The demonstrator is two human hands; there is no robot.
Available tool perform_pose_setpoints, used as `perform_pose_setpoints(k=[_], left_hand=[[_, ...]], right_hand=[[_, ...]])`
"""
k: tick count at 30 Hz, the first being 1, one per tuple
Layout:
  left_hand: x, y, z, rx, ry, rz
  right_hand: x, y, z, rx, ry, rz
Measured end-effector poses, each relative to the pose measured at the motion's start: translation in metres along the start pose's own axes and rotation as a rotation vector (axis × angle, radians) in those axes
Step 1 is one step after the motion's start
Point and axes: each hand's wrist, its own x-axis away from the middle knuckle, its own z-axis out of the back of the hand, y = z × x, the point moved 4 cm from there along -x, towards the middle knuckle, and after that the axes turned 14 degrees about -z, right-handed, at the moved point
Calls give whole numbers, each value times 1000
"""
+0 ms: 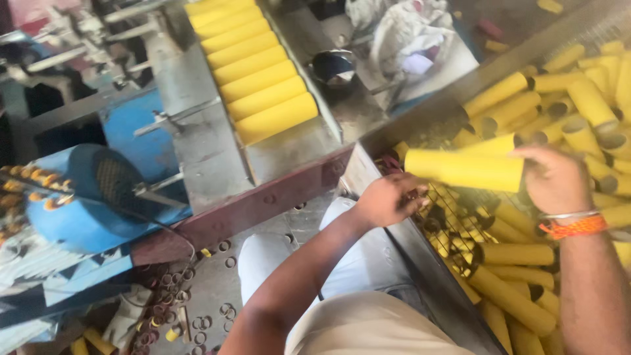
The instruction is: The person repeatedly picks up yellow cylindrical objects from a wire basket and places them onto a conveyor belt. The action is continuous and repetitive, with the person handling the cylinders one by one.
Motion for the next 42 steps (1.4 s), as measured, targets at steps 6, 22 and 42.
perform_pose_setpoints(k=[6, 22, 42], left_hand=[[50, 42, 86, -135, 439, -99], [65, -90, 213, -892, -239, 629], [-33, 14, 6, -276, -341, 75]], right_hand=[[-46, -118, -20, -843, -106, 100], [-85, -251, -234, -373, -166, 335], [126, 140, -219, -56, -711, -269]])
